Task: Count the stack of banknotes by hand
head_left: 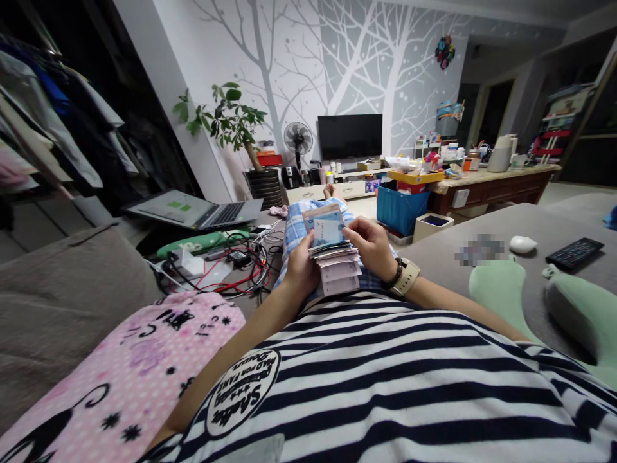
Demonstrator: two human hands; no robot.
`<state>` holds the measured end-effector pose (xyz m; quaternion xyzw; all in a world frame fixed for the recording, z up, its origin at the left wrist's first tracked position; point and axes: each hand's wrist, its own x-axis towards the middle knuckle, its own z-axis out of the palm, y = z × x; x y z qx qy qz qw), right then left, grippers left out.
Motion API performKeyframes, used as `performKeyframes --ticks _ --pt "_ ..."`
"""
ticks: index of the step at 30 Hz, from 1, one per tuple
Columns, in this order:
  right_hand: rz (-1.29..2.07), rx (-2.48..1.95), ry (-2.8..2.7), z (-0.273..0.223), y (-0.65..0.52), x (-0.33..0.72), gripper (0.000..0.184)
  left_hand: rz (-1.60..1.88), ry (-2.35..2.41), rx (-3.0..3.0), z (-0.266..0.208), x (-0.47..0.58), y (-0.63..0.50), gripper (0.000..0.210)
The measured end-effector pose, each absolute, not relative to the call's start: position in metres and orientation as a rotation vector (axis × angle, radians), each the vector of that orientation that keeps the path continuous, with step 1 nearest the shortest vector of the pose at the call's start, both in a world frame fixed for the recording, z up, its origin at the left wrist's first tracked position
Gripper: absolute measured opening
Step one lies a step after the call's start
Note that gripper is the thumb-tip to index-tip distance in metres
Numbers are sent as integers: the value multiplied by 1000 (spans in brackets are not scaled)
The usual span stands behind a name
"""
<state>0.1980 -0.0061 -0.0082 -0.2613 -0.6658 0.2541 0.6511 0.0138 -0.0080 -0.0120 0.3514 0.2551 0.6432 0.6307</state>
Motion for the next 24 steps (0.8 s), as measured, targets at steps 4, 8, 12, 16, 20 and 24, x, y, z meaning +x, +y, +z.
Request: performKeyframes --ticks 4,8,12,16,20,24 --pt "588 -574 -1509 -7 -7 198 61 1444 624 812 -10 14 -11 44" --pt "589 -574 -1512 -6 -8 199 62 1450 650 823 -9 15 -12 39" --pt "599 -577 -1511 -6 -8 199 63 1432 671 830 -10 14 -12 38" --pt "634 -555 -1496 -7 -6 198 63 1424 683 853 -11 14 -12 47" --pt "645 -525 -1481 -9 -4 197 61 1418 658 922 -13 14 -10 48" --pt "599 -504 -1499 -10 -4 198 54 1407 629 957 -15 13 -8 49"
